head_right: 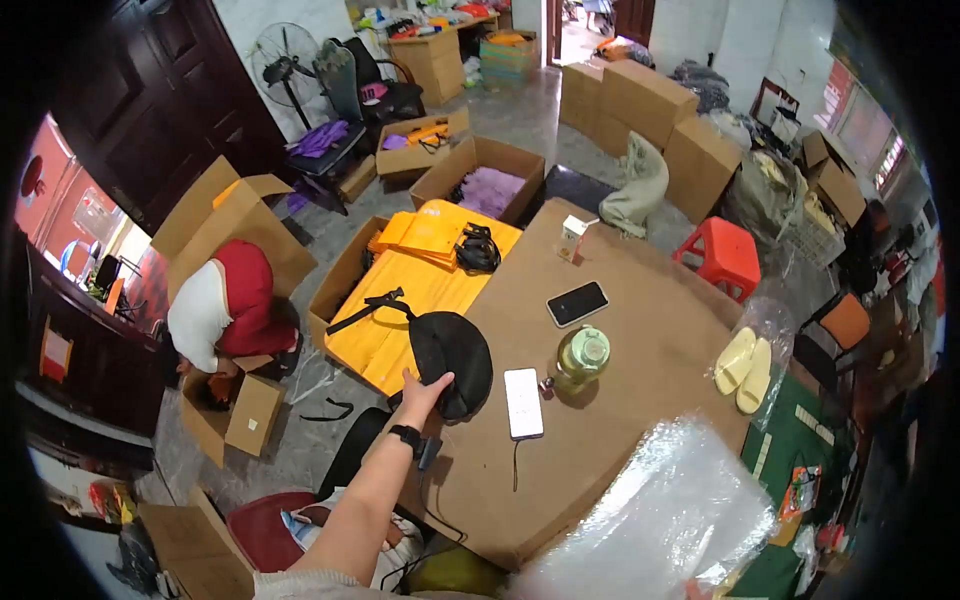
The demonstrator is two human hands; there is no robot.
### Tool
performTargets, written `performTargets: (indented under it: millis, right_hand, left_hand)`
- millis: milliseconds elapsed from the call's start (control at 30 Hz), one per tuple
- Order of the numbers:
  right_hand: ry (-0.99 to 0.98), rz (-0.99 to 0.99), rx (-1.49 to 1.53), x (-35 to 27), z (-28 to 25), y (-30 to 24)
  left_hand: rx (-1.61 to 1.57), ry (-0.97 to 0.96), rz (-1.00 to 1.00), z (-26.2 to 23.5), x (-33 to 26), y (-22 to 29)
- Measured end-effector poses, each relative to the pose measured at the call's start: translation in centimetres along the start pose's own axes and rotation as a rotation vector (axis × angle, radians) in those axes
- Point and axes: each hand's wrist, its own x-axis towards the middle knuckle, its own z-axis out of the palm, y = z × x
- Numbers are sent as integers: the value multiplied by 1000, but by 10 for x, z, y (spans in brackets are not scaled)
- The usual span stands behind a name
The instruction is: The recorder is packaging yellow slippers into plastic bags at a workstation in a shoe manufacturing facility.
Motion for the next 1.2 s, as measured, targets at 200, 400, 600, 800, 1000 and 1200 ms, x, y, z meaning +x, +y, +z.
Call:
performTargets:
  millis: [200, 400, 600, 800, 1000, 1200]
  right_hand:
    - [43, -5, -275, 30, -26, 39]
    - [64, 36, -107, 47, -34, 72]
    - [55, 60, -149, 13, 9, 18]
    - [68, 116, -45, -14, 28, 26]
    - [45, 132, 17, -34, 53, -18]
    - [4, 93, 17, -31, 48, -15]
  left_hand:
    - [-552, -275, -66, 28, 74, -36]
    - [-644, -368, -187, 7, 91, -47]
    - [-546, -378, -136, -31, 111, -41]
    - [-601, -355, 40, -36, 162, -32]
    - [-331, -182, 281, -50, 235, -14]
    - [-276, -398, 399, -68, 267, 23]
